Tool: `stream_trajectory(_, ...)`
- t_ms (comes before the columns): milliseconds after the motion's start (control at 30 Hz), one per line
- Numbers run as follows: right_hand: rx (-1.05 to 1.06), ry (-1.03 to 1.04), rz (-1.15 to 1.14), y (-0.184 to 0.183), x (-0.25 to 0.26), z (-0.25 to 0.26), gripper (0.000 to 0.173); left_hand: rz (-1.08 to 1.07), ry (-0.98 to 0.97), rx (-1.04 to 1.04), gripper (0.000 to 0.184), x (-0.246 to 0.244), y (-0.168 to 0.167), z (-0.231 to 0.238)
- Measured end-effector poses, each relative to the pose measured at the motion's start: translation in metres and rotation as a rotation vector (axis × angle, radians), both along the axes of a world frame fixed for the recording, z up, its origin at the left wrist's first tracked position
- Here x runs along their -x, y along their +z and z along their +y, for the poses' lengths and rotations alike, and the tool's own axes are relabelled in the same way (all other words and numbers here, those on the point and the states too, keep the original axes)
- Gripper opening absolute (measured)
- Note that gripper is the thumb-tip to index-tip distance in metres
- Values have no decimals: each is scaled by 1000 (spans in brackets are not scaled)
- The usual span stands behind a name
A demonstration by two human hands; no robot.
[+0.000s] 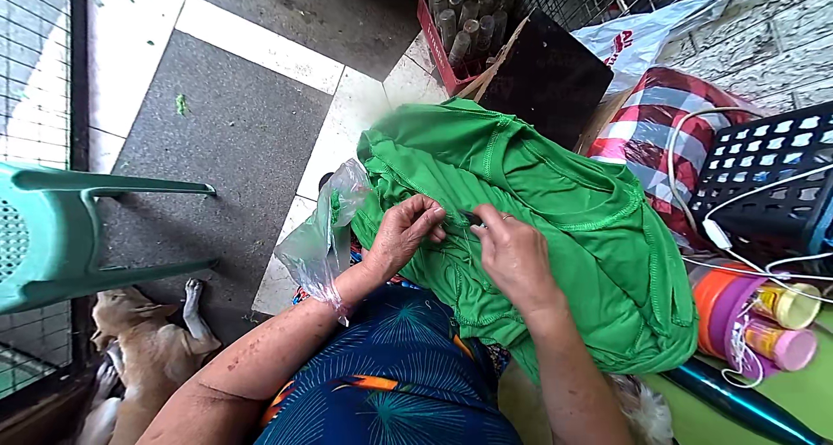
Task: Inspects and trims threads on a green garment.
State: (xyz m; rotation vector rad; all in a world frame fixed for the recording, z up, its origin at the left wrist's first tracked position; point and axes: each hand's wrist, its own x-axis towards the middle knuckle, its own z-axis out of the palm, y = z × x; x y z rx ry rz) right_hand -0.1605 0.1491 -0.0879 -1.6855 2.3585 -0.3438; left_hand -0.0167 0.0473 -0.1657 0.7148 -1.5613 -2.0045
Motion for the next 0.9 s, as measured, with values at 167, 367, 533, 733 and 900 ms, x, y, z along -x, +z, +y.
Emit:
stream_trajectory(167,-83,-174,-297,11,15,3,23,-177,-27,235,13,2,9,8)
stream_trajectory(367,-75,-244,-316,10,13,1,24,-365,-35,586,31,18,17,15)
stream_trajectory(533,19,-273,-245,7,12,8,28,-423,-72,605,29,25,20,15)
stream_trajectory(733,85,-39,-195,2,29,23,25,-359,-240,195,15,9,23,-3)
stream_trajectory(900,117,190,-95,-1,34,28,19,-295,-293,-134,10,0,21,-8)
